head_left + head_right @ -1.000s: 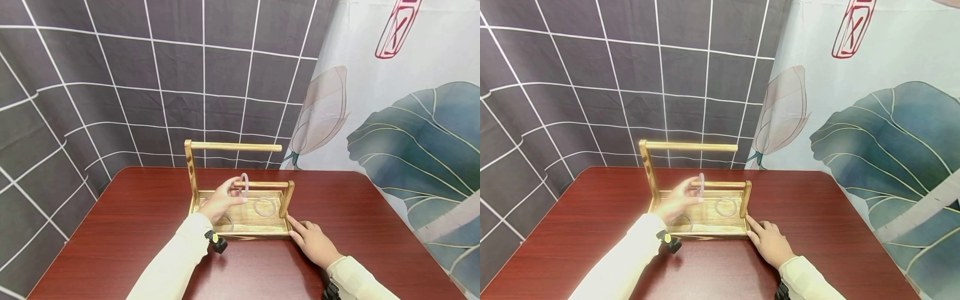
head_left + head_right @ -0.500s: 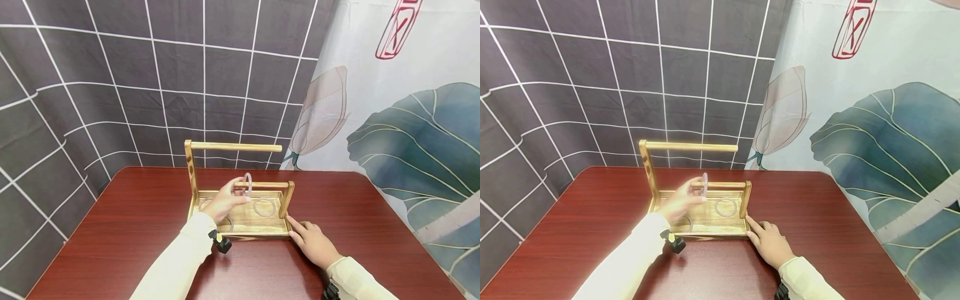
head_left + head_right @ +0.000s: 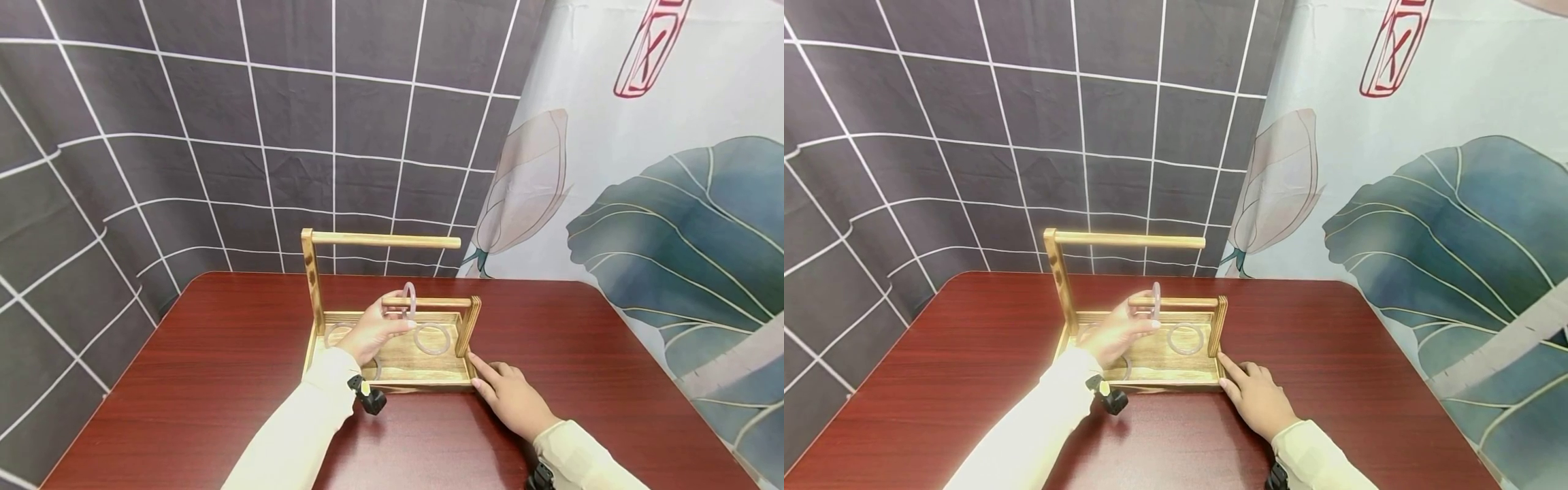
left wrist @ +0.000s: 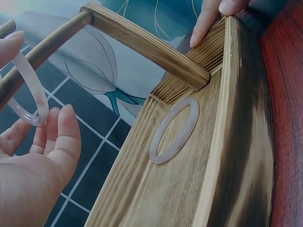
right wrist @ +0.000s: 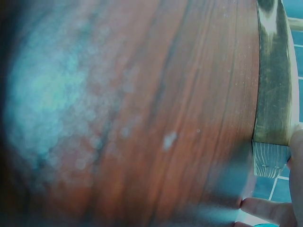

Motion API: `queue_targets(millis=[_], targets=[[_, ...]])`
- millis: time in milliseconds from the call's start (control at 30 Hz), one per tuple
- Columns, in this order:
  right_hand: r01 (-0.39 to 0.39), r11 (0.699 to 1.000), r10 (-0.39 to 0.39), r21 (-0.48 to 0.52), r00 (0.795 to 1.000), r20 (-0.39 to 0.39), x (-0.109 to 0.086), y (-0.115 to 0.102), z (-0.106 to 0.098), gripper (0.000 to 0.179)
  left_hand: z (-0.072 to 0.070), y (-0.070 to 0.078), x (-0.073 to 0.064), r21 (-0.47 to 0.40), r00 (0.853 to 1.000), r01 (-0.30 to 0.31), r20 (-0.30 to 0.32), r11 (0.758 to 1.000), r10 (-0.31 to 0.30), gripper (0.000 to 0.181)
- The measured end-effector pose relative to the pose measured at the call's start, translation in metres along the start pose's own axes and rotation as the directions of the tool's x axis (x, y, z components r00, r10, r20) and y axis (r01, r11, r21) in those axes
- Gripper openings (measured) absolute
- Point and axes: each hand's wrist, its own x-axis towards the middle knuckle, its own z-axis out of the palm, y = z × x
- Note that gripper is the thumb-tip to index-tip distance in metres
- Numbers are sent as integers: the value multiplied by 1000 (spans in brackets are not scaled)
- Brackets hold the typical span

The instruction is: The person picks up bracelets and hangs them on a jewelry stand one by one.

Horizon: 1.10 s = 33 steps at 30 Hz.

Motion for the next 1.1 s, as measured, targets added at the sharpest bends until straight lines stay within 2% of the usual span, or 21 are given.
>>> queue_targets(millis=[233,533,867,1100], targets=[[3,1000,-3,-8,1000,-16,0,0,1,46,7,-2,2,-30,1000,12,20,999,-11,69],[-17,1000,17,-1,1000,23,0,-3,-3,46,16,-6,5,-30,999,25,43,999,-24,70],[-22,1000,22,-3,999,40,0,-3,-4,46,27,-12,7,-12,999,32,23,999,-32,58],[-23,1000,23,-3,999,44,0,-3,-5,46,32,-15,10,14,998,48,36,999,-48,51]])
